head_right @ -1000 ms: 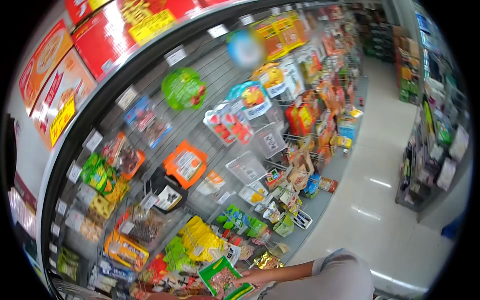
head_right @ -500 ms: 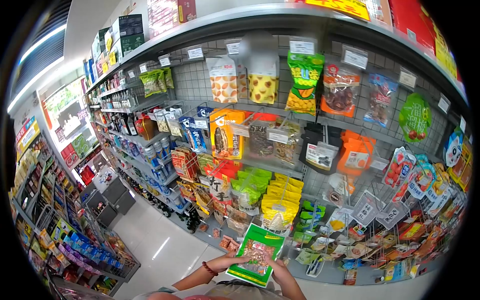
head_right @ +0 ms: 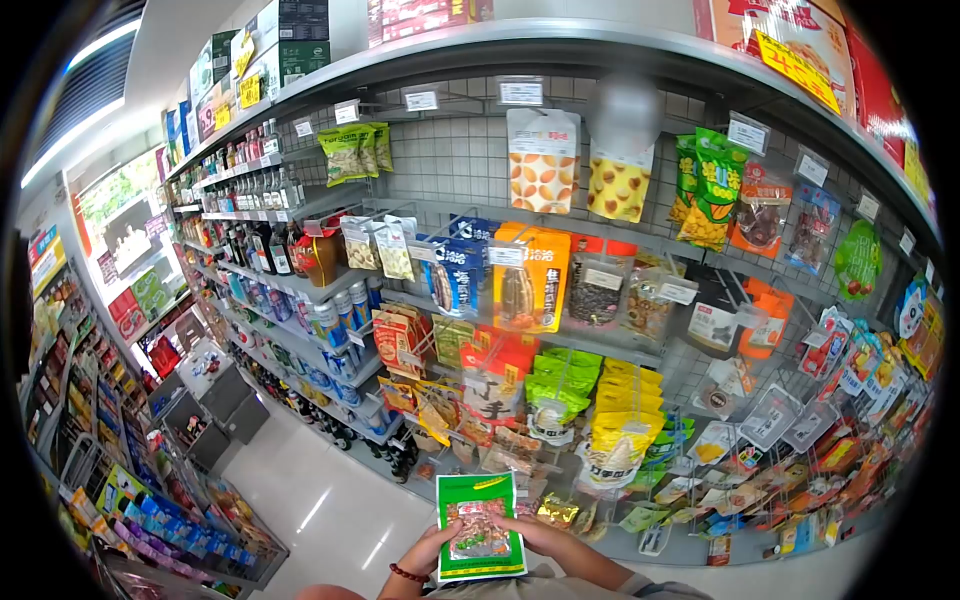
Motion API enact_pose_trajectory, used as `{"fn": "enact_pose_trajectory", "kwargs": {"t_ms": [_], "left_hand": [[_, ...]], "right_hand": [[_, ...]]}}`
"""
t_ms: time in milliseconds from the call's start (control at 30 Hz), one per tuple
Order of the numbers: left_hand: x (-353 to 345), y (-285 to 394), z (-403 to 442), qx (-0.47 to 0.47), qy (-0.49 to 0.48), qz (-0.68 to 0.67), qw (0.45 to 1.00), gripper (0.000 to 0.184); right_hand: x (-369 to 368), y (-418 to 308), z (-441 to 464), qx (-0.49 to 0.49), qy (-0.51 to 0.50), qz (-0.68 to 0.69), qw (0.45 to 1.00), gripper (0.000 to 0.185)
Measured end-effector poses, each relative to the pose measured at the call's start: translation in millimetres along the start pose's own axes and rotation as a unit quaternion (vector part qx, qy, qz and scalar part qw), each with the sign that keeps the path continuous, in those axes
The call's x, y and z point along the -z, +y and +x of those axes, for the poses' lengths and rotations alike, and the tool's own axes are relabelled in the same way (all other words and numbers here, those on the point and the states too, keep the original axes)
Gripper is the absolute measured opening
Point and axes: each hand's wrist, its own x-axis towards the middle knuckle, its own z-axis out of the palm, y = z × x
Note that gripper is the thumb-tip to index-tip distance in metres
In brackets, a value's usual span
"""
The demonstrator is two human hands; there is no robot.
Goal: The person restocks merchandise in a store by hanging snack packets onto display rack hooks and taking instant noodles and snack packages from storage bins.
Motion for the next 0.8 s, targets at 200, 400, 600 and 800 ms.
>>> {"fn": "enact_pose_trajectory", "kwargs": {"t_ms": [200,400,600,800], "left_hand": [[74.9,52.1,-36.2,-0.016,0.036,-0.060,0.997,0.045],[161.6,97.6,-51.7,-0.024,0.043,-0.115,0.992,0.047],[210.7,150.0,-48.9,-0.006,-0.045,-0.146,0.988,0.049],[255.0,155.0,9.8,0.076,-0.143,-0.041,0.986,0.050]], "right_hand": [[-83.1,0.2,87.5,-0.026,0.028,-0.051,0.998,0.061],[-156.6,5.0,163.5,-0.086,0.033,0.031,0.995,0.056],[-241.4,-25.7,179.5,-0.067,0.062,0.101,0.991,0.056],[-225.8,-8.5,190.5,0.009,0.160,0.143,0.977,0.056]]}}
